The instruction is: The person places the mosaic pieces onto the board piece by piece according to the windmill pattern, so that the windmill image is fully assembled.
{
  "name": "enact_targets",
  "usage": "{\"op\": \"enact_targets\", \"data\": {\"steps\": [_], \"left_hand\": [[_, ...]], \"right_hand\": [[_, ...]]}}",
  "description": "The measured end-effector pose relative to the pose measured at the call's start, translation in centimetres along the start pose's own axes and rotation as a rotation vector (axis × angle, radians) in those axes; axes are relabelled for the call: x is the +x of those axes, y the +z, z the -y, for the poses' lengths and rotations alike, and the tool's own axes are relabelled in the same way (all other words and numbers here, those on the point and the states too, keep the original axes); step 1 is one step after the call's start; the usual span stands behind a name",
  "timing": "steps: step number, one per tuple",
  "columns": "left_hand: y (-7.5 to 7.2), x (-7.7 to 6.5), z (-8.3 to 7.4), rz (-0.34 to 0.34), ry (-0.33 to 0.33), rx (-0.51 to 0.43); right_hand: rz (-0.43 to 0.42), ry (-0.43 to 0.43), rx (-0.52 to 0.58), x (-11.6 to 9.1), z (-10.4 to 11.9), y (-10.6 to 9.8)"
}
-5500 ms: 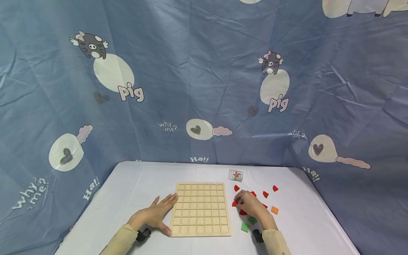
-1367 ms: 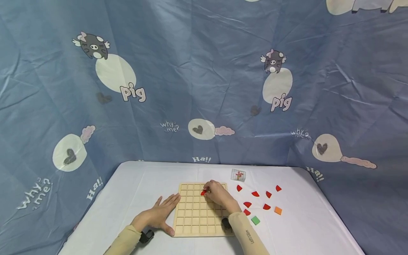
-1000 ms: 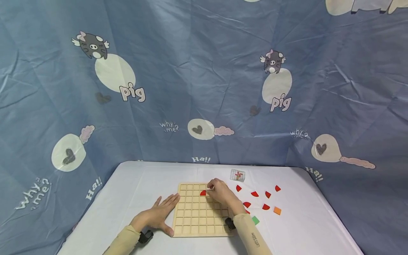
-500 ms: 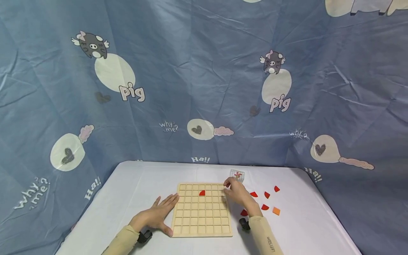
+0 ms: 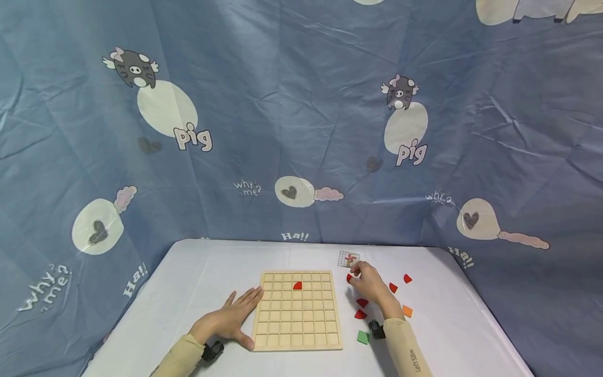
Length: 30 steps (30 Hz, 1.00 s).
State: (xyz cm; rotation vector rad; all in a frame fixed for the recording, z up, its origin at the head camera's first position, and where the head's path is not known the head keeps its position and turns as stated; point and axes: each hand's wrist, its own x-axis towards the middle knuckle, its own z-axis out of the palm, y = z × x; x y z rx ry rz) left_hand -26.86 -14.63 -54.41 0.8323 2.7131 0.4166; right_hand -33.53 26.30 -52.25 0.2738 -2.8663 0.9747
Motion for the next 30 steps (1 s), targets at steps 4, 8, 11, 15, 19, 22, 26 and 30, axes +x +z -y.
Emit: {"op": "enact_targets", "data": {"steps": [4,8,11,15,19,22,26,30], "left_hand": [[0.0,0.0,0.0,0.005,0.0,-0.001],[0.1,0.0,-0.1,0.01,-0.003,-0.012],[0.0,0.0,-0.1,0.014,-0.01,-0.014],[0.0,0.0,-0.1,0.014,-0.014,-0.002],[-0.1,0.0,-0.2,0.016,-0.017,-0.001],[-0.1,-0.1,-0.3,0.02,-0.018,-0.004],[-0.1,-0.1,-0.3,0.021,-0.017,-0.006],[-0.1,-0.1,-0.2,0.014,-0.015,-0.003]], "right_hand": [[0.013,0.035,0.005,0.1,-0.4,0.3],[0.014,0.072,0.005,0.4,-0.7,0.9],[0.001,0.087,-0.011,0.6,-0.8,1.3],[0.004,0.11,-0.04,1.1,-1.2,1.8],[0.031,0.141,-0.048,1.4,-1.5,2.1],[0.038,0.142,-0.052,1.5,-1.7,2.3],[0.032,0.115,-0.059,1.5,-1.9,2.4],[0.032,0.101,-0.055,1.5,-1.8,2.2]]}}
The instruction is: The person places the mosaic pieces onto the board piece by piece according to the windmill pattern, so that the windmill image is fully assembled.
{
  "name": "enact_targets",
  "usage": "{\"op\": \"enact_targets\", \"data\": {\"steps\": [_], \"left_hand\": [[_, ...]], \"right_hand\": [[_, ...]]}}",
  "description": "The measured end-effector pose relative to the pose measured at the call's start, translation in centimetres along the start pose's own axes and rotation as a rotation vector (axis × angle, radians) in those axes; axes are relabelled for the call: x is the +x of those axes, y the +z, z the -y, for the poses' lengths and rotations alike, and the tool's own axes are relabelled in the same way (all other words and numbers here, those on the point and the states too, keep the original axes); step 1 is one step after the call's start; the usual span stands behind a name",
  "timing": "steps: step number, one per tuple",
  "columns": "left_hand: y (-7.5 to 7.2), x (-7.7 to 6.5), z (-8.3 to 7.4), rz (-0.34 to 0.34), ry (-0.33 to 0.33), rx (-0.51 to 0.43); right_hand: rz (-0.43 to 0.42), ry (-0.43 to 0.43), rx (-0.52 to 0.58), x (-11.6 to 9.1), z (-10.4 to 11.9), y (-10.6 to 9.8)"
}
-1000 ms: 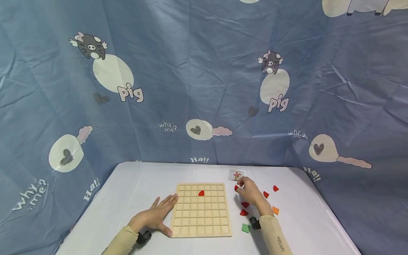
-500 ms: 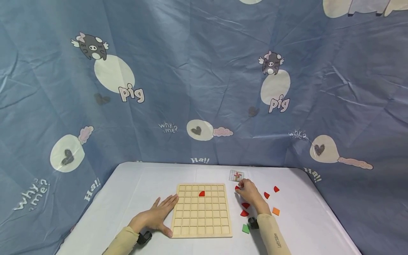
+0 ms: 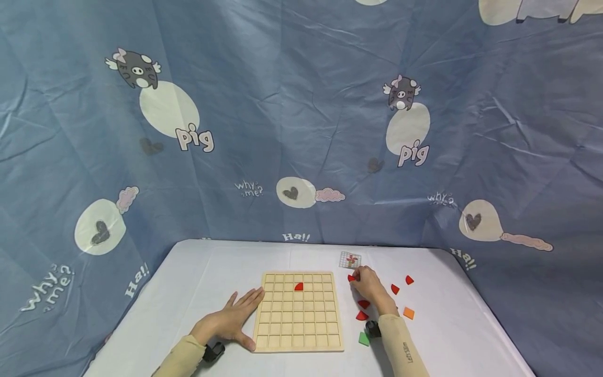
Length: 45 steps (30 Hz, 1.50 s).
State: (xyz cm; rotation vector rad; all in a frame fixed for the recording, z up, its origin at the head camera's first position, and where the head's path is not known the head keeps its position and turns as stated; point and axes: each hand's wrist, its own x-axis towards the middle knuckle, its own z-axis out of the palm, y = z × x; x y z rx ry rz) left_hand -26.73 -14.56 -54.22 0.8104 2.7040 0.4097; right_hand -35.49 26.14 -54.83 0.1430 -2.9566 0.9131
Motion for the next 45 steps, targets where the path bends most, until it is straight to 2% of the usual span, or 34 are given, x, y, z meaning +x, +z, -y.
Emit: {"op": "enact_targets", "data": {"steps": [10,32,45], "left_hand": [[0.07,0.01,0.03,-0.006,0.001,0.009],[0.0,0.06,0.14,-0.003,0.005,0.007],[-0.1,-0.06,0.05,-0.008,0.014,0.011]], "right_hand": [[0.045,0.003,0.0,-0.28,0.39,-0.32],[0.013,-0.012,-0.105,-0.1,0.74,-0.25],[-0.017,-0.058,-0.091,-0.27,0.78,-0.1]]}}
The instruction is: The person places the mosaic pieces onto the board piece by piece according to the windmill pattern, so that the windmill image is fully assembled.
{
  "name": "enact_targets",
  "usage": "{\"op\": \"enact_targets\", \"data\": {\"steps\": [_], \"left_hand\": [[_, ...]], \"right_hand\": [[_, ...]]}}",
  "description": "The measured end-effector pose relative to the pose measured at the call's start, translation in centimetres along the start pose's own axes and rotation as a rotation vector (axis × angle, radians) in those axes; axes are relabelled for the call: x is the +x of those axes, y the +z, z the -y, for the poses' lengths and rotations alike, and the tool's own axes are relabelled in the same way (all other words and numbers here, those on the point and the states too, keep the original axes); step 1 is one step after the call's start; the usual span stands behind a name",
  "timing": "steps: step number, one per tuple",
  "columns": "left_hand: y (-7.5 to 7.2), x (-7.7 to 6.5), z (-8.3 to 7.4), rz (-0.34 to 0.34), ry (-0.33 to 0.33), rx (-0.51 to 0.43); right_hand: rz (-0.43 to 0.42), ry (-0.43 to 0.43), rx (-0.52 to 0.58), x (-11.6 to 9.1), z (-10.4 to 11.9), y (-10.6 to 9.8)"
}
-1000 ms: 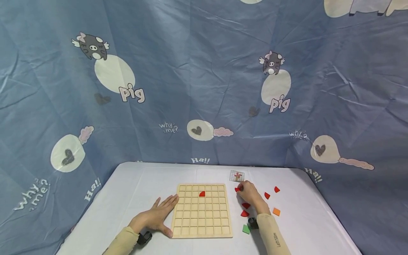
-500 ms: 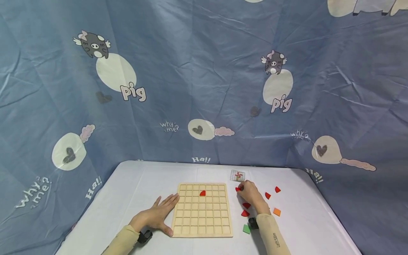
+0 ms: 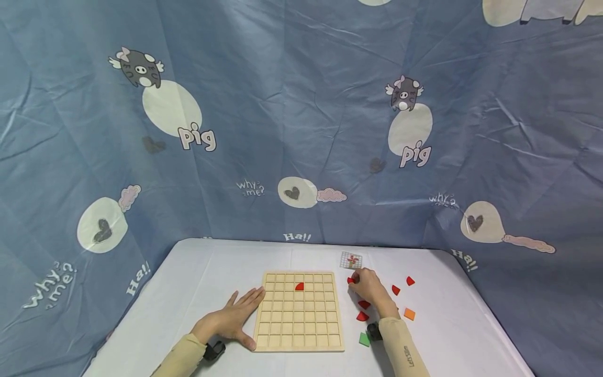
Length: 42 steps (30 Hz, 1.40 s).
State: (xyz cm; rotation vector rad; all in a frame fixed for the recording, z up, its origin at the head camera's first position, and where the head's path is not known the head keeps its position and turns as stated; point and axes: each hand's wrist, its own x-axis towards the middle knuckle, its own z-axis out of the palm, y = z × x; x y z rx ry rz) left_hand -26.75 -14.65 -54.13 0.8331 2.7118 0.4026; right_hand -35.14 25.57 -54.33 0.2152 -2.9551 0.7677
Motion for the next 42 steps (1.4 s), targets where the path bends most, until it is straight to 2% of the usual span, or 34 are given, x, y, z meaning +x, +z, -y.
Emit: {"op": "enact_targets", "data": {"steps": [8,16,23,29,34,42], "left_hand": [[0.1,-0.1,-0.1,0.008,-0.007,-0.005],[0.2,0.0,-0.1,0.011,-0.015,-0.001],[0.1,-0.1,0.0,0.002,-0.009,-0.011],[0.0,-0.1,-0.1,0.002,-0.016,-0.014],[0.1,0.1,0.0,0.008,-0.018,-0.009],[0.1,0.0,0.0,0.01,-0.011,-0.006]], "right_hand": [[-0.014,-0.042,0.056,-0.4,1.6,-0.1],[-0.009,-0.102,0.094,-1.0,4.2,0.5],[-0.024,-0.243,0.1,-1.7,6.7,1.3],[0.008,-0.341,0.093,-2.0,8.4,2.7],[0.048,-0.35,0.1,-2.1,9.7,3.5],[0.057,-0.375,0.1,-2.5,10.8,4.2]]}}
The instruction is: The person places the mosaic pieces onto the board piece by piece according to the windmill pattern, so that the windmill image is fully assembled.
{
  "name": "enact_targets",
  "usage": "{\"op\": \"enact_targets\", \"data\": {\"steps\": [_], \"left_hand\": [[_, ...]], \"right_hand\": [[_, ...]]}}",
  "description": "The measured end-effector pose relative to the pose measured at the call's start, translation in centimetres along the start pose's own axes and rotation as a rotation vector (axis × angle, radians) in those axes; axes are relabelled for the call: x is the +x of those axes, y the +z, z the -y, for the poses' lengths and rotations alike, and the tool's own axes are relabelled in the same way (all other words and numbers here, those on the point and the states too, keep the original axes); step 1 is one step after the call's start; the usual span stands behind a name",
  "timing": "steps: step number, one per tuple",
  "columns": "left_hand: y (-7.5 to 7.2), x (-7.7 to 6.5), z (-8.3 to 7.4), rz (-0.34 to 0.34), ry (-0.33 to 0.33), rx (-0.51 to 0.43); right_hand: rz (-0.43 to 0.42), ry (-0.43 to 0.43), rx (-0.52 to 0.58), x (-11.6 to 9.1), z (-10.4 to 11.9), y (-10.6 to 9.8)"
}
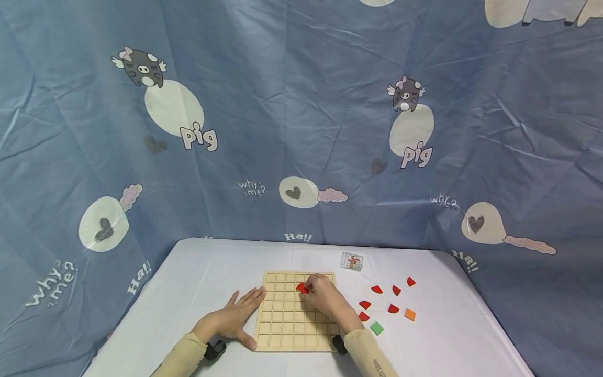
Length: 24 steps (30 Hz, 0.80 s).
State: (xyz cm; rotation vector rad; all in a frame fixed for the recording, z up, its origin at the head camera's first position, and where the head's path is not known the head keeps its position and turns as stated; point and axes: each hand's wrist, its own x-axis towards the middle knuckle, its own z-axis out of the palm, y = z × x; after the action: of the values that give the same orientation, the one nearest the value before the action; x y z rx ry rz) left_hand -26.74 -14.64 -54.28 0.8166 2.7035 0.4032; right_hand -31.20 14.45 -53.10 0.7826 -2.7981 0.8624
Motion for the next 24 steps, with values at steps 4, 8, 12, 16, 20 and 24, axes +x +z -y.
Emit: {"op": "enact_targets", "data": {"steps": [4,8,12,16,20,24], "left_hand": [[0.0,0.0,0.0,-0.001,0.006,-0.004],[-0.2,0.0,0.0,-0.006,0.011,-0.008],[-0.2,-0.1,-0.2,-0.005,0.012,-0.012],[-0.1,-0.2,-0.3,-0.004,0.015,-0.005],[-0.1,-0.2,-0.3,-0.011,0.021,-0.005],[-0.2,-0.2,-0.2,-0.016,0.025,0.0]], "right_hand": [[0.009,0.01,0.001,0.0,0.3,0.1],[0.017,-0.007,0.016,0.1,0.3,0.4],[0.057,-0.001,0.034,0.1,0.3,0.8],[0.089,0.015,0.016,0.1,0.3,1.0],[0.088,-0.002,0.001,0.2,0.2,1.1],[0.084,-0.02,0.022,0.2,0.2,1.2]]}}
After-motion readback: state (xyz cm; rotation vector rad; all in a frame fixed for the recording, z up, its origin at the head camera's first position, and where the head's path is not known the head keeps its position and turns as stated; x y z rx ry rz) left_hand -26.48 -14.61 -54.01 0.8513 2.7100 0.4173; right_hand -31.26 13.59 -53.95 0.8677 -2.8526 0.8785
